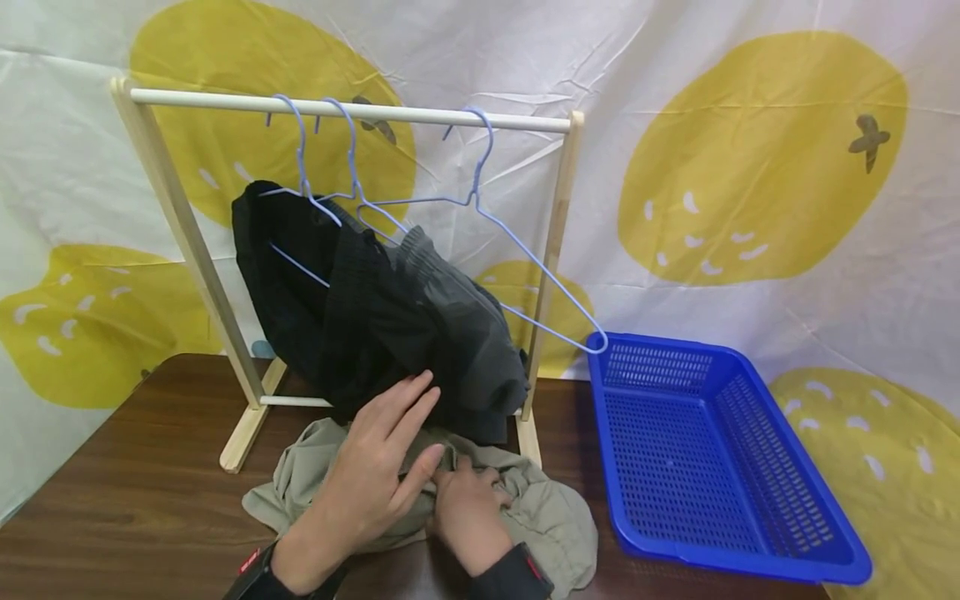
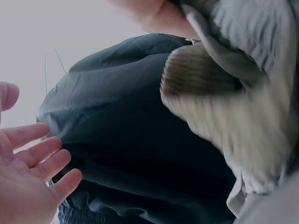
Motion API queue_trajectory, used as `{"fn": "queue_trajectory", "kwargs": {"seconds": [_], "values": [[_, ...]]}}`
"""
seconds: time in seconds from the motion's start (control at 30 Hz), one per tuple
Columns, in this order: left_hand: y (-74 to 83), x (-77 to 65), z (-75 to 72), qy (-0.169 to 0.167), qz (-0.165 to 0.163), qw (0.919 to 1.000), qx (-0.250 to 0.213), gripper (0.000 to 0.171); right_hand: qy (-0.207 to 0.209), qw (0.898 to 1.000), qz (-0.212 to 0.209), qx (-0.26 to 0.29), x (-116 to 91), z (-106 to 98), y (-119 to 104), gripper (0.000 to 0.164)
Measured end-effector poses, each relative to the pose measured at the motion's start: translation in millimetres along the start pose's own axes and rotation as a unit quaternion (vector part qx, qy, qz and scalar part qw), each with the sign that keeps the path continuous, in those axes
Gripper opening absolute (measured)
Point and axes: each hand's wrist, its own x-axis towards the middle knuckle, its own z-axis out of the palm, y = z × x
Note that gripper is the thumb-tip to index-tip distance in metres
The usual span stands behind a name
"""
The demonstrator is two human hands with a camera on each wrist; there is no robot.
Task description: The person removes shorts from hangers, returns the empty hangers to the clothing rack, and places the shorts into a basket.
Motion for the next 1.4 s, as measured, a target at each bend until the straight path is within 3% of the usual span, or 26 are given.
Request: {"fn": "queue_trajectory", "kwargs": {"seconds": [0.17,0.3,0.43,0.6,0.83,1.0,1.17,1.4], "values": [[0.3,-1.1,1.4,-0.003,0.001,1.0,0.003,0.059,0.066,0.994,-0.079,-0.021,-3,-4,17,0.026],[0.6,-1.8,1.6,-0.004,0.001,1.0,0.006,0.059,0.052,0.988,-0.136,0.049,-6,-13,31,0.026],[0.6,-1.6,0.9,-0.005,-0.001,1.0,0.006,0.059,0.038,0.98,-0.151,0.123,-8,-23,42,0.02],[1.2,-1.4,-1.2,-0.023,-0.013,0.9996,0.011,0.059,0.055,0.975,-0.128,0.175,-8,-37,56,0.022],[0.5,-0.9,-2.1,-0.019,-0.005,0.9997,0.015,0.056,0.065,0.963,-0.069,0.25,-9,-56,72,0.025],[0.4,-1.5,-1.9,-0.027,-0.01,0.9995,0.011,0.055,0.089,0.952,-0.055,0.288,-12,-66,82,0.024],[0.8,-1.8,-1.4,-0.033,-0.011,0.9994,0.004,0.055,0.081,0.936,-0.045,0.34,-16,-71,90,0.023],[1.7,-1.2,-0.8,-0.033,0.0,0.9994,-0.012,0.056,0.086,0.925,-0.038,0.367,-18,-76,93,0.024]]}}
